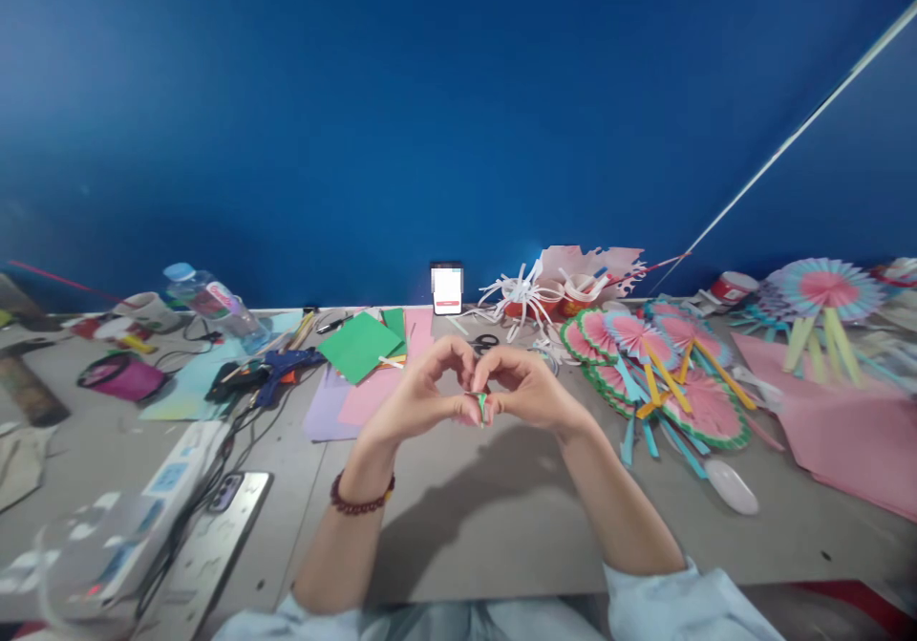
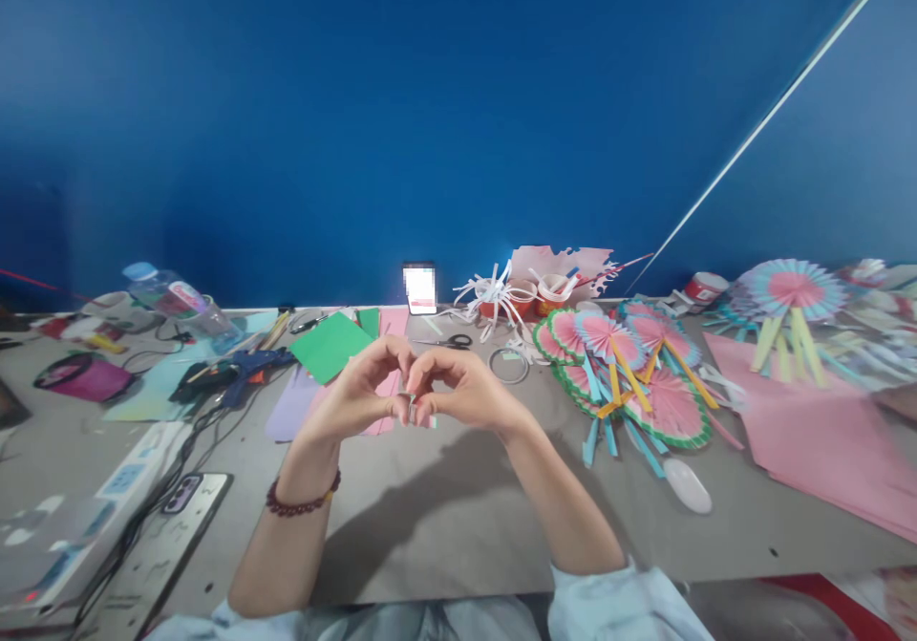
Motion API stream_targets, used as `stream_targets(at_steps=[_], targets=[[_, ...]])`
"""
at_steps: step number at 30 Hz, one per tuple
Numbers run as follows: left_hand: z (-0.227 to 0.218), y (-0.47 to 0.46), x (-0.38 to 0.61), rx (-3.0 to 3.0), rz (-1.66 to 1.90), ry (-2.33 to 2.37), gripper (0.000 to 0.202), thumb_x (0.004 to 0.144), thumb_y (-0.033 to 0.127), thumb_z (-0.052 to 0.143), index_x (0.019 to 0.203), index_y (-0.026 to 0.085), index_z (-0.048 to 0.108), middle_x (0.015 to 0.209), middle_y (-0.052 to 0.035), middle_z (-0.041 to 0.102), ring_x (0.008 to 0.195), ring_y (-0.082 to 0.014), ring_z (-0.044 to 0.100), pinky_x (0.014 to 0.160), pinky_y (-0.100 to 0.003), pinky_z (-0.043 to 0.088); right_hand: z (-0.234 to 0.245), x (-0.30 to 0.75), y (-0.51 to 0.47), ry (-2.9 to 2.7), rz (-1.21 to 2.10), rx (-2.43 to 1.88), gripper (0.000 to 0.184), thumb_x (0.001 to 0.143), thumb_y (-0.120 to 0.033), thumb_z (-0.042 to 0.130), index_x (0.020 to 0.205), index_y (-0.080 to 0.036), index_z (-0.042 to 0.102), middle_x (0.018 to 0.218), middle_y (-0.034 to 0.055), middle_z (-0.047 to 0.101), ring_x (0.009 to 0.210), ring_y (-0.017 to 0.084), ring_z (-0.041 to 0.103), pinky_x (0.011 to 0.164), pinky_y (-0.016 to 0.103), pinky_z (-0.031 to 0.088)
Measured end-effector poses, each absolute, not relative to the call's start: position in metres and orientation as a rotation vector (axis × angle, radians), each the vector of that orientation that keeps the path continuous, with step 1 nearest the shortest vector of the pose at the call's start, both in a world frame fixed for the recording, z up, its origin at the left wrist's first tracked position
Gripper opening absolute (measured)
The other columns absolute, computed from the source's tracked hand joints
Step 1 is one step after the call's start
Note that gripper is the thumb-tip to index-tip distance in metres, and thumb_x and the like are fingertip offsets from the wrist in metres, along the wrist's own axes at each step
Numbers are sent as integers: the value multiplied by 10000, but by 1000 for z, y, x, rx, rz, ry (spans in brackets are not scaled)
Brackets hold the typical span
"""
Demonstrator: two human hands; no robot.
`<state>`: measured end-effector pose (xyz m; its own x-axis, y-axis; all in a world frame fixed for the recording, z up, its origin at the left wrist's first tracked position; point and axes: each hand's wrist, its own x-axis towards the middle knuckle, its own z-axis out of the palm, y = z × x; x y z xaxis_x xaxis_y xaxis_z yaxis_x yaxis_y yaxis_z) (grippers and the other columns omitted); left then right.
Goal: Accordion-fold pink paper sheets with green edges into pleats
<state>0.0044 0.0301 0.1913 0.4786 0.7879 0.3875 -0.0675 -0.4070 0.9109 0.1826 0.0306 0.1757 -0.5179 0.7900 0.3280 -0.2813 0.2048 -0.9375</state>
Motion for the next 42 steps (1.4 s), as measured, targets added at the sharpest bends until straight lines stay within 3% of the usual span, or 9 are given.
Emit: stream_targets(at_steps=[7, 12, 20, 23, 26, 31, 36, 42], targets=[[185, 33, 9, 1908, 1306, 766, 448, 624, 428, 831, 789, 188, 490, 724, 40, 471, 599, -79, 407, 538, -207, 363, 185, 183, 29, -1609, 1356, -392, 190, 715, -341, 789, 808, -190, 722, 693, 6, 640, 601, 115, 605, 536, 235, 515], [187, 26, 12, 2003, 1619, 879, 412, 679, 367, 810, 654, 185, 441, 592, 66, 421, 511, -63, 335, 451, -198, 268, 179, 188, 39, -1536, 1296, -431, 266, 677, -363, 818, 874, -209, 728, 760, 2, 599, 644, 101, 580, 577, 230, 522], [192, 21, 13, 2182, 1633, 947, 196, 802, 270, 714, 717, 182, 561, 634, 18, 588, 553, -89, 490, 531, -221, 397, 175, 186, 43, -1442, 1203, -519, 327, 683, -376, 806, 953, -232, 691, 769, 4, 631, 677, 113, 599, 585, 224, 554], [194, 21, 14, 2252, 1602, 924, 54, 861, 217, 640, 824, 178, 632, 784, -38, 668, 697, -123, 595, 628, -237, 470, 175, 185, 43, -1453, 1127, -567, 301, 722, -401, 769, 950, -222, 688, 822, 23, 645, 706, 126, 611, 600, 248, 569], [197, 20, 14, 2299, 1599, 890, 79, 865, 222, 633, 928, 182, 659, 887, -64, 687, 814, -157, 630, 722, -270, 506, 174, 185, 43, -1506, 969, -610, 216, 767, -349, 737, 938, -225, 693, 853, 30, 657, 757, 135, 620, 643, 252, 567], [195, 24, 13, 2413, 1505, 1006, 282, 793, 320, 720, 1042, 201, 659, 947, -65, 669, 867, -191, 607, 777, -323, 488, 172, 187, 45, -1524, 812, -614, 86, 789, -269, 714, 843, -216, 674, 821, 17, 653, 747, 127, 626, 646, 242, 550], [189, 28, 13, 2570, 1633, 1209, 102, 847, 211, 655, 948, 208, 670, 881, -45, 681, 808, -182, 600, 738, -324, 419, 175, 190, 48, -1606, 708, -679, 92, 820, -293, 679, 825, -205, 651, 820, 36, 669, 771, 150, 640, 666, 271, 549], [190, 25, 13, 2709, 1654, 1356, 104, 855, 143, 621, 931, 204, 656, 801, -33, 676, 748, -175, 583, 705, -323, 378, 185, 192, 43, -1812, 121, -744, 50, 851, -200, 634, 886, -216, 667, 887, 50, 653, 864, 176, 618, 781, 331, 513]])
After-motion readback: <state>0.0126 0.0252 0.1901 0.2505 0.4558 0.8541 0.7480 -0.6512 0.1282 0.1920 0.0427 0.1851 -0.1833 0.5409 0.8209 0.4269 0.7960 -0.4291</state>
